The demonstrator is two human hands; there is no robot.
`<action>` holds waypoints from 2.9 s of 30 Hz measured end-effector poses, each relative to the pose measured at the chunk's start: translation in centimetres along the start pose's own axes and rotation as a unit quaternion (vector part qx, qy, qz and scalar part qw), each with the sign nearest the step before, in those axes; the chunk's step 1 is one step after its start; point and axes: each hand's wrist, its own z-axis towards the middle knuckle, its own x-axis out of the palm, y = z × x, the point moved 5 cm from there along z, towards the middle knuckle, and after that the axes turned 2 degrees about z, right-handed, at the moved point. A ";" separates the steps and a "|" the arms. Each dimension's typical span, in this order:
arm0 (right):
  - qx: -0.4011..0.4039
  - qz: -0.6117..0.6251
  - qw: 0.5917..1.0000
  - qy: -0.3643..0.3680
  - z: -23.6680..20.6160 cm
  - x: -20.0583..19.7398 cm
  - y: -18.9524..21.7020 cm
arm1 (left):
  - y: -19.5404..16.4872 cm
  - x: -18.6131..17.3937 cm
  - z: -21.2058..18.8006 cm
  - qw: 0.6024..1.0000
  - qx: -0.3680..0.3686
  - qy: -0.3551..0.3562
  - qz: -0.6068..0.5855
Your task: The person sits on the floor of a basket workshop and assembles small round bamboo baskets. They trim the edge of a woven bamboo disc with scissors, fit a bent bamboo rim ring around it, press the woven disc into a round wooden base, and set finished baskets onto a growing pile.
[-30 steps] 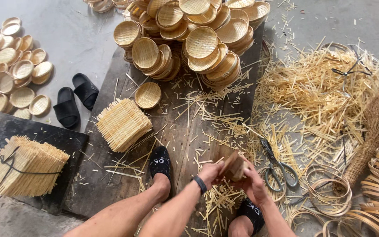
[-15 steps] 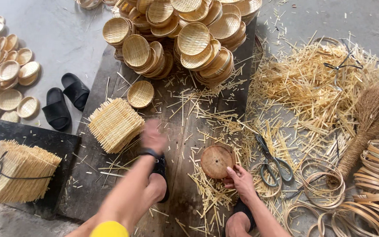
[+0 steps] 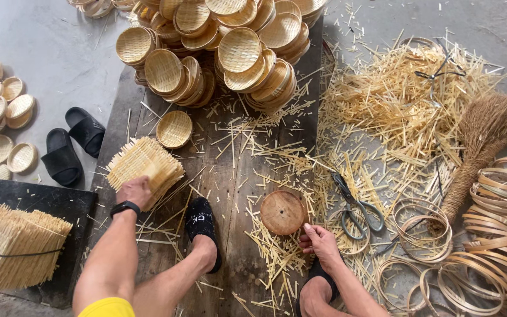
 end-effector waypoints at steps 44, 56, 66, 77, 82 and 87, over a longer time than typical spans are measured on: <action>-0.177 -0.134 0.969 -0.108 0.8 0.6 5.6 | -14.6 23.3 -16.2 0.906 0.103 0.208 -0.355; -0.231 -0.457 0.725 -0.460 -5.6 -16.7 8.3 | -14.7 22.1 -16.5 0.901 0.035 0.175 -0.395; 0.003 -0.561 0.753 -0.344 -7.8 -23.1 3.6 | -12.6 18.3 -15.2 0.938 0.057 -0.077 -0.333; -0.034 -0.776 0.545 -0.315 -9.5 -24.4 6.2 | -11.0 16.3 -14.2 0.910 0.040 -0.128 -0.392; -0.140 -0.638 0.652 -0.384 -10.7 -26.5 9.8 | -12.7 14.4 -15.9 0.899 0.042 -0.110 -0.423; -0.296 -0.202 0.856 -0.372 -12.7 -24.6 15.0 | -18.4 11.1 -22.4 0.869 0.181 -0.095 -0.451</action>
